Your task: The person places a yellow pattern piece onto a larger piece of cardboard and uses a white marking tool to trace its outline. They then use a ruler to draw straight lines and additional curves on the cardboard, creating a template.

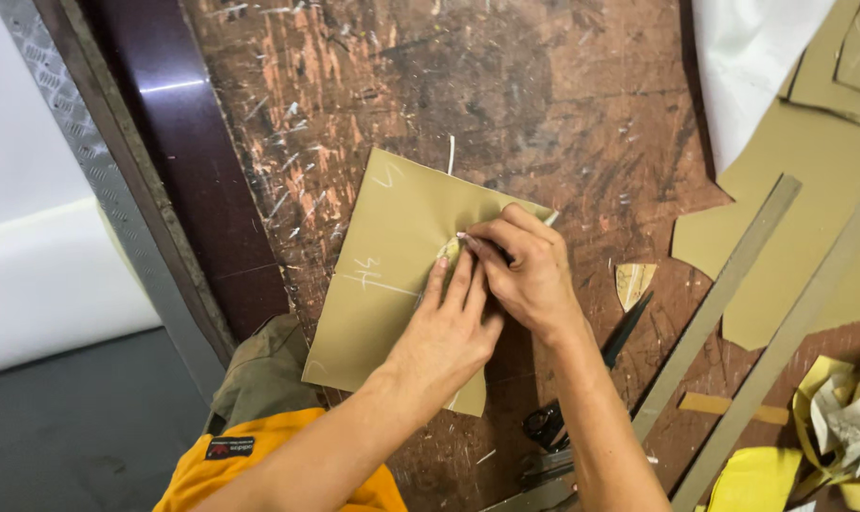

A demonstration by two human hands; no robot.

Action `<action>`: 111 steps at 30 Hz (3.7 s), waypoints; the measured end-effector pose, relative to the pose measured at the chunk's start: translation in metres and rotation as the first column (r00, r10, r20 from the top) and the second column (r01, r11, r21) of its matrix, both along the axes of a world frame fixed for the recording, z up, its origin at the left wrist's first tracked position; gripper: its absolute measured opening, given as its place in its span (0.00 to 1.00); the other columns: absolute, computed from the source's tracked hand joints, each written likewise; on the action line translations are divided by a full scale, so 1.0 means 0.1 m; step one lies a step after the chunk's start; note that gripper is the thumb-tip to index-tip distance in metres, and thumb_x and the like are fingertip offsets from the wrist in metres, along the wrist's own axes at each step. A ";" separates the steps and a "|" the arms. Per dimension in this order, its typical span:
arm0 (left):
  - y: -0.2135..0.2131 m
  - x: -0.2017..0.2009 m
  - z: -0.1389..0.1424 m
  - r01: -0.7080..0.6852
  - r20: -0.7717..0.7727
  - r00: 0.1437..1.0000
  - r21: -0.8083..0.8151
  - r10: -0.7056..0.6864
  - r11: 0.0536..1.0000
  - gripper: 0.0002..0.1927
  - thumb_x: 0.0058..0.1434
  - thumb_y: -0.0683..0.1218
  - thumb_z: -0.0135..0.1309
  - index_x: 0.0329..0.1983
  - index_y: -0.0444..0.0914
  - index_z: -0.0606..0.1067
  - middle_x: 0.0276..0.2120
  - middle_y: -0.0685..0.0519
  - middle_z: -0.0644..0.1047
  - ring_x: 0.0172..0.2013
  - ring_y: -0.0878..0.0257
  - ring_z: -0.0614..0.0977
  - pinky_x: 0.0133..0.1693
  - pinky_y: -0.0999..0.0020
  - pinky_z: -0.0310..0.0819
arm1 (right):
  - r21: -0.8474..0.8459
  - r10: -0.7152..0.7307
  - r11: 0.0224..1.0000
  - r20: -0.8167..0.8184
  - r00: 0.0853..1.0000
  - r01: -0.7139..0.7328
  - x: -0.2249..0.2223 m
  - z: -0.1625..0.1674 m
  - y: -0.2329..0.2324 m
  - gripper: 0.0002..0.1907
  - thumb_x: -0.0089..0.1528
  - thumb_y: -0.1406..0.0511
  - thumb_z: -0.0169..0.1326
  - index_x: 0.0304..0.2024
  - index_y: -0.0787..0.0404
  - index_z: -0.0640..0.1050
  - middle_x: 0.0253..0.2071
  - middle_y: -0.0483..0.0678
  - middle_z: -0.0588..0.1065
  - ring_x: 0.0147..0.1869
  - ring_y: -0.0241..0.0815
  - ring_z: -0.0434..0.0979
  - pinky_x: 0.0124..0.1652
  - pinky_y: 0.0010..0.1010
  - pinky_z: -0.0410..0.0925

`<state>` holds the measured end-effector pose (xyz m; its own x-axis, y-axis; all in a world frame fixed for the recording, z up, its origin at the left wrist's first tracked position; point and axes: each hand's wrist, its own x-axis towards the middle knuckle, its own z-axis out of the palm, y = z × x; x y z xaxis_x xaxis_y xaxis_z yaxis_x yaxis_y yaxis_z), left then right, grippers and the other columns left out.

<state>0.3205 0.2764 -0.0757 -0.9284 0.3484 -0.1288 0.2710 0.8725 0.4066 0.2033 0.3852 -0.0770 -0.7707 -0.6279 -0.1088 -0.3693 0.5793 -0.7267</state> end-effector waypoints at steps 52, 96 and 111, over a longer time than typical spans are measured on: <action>0.02 0.12 -0.14 -0.104 0.147 0.985 0.062 0.094 0.993 0.29 0.57 0.47 0.52 0.61 0.30 0.72 0.60 0.24 0.67 0.65 0.27 0.63 0.66 0.32 0.46 | 0.211 0.185 0.954 0.143 0.972 -0.213 0.08 0.06 -0.42 0.07 0.58 0.70 0.62 0.39 0.65 0.83 0.29 0.51 0.76 0.32 0.44 0.76 0.34 0.32 0.68; 0.40 0.70 -1.09 -0.043 -0.031 0.998 0.155 0.049 0.987 0.27 0.59 0.53 0.45 0.59 0.38 0.76 0.63 0.43 0.72 0.69 0.45 0.64 0.68 0.38 0.44 | 0.149 0.316 0.942 -0.104 0.943 -0.299 0.65 -0.09 -0.40 0.10 0.55 0.74 0.63 0.40 0.65 0.81 0.34 0.51 0.74 0.37 0.46 0.79 0.38 0.32 0.73; 0.23 0.64 -0.98 -0.008 -0.090 0.996 0.141 0.020 0.990 0.34 0.60 0.55 0.45 0.63 0.27 0.70 0.65 0.36 0.69 0.70 0.29 0.57 0.70 0.36 0.38 | 0.105 -0.028 0.993 -0.261 0.965 0.057 0.77 -0.20 -0.46 0.08 0.58 0.76 0.63 0.40 0.66 0.80 0.35 0.50 0.76 0.35 0.42 0.78 0.37 0.29 0.71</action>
<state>0.3842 0.2998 -0.1739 -0.9390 0.3439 0.0053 0.3005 0.8126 0.4994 0.2802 0.3388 -0.0968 -0.8072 -0.5895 0.0305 -0.5095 0.6696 -0.5403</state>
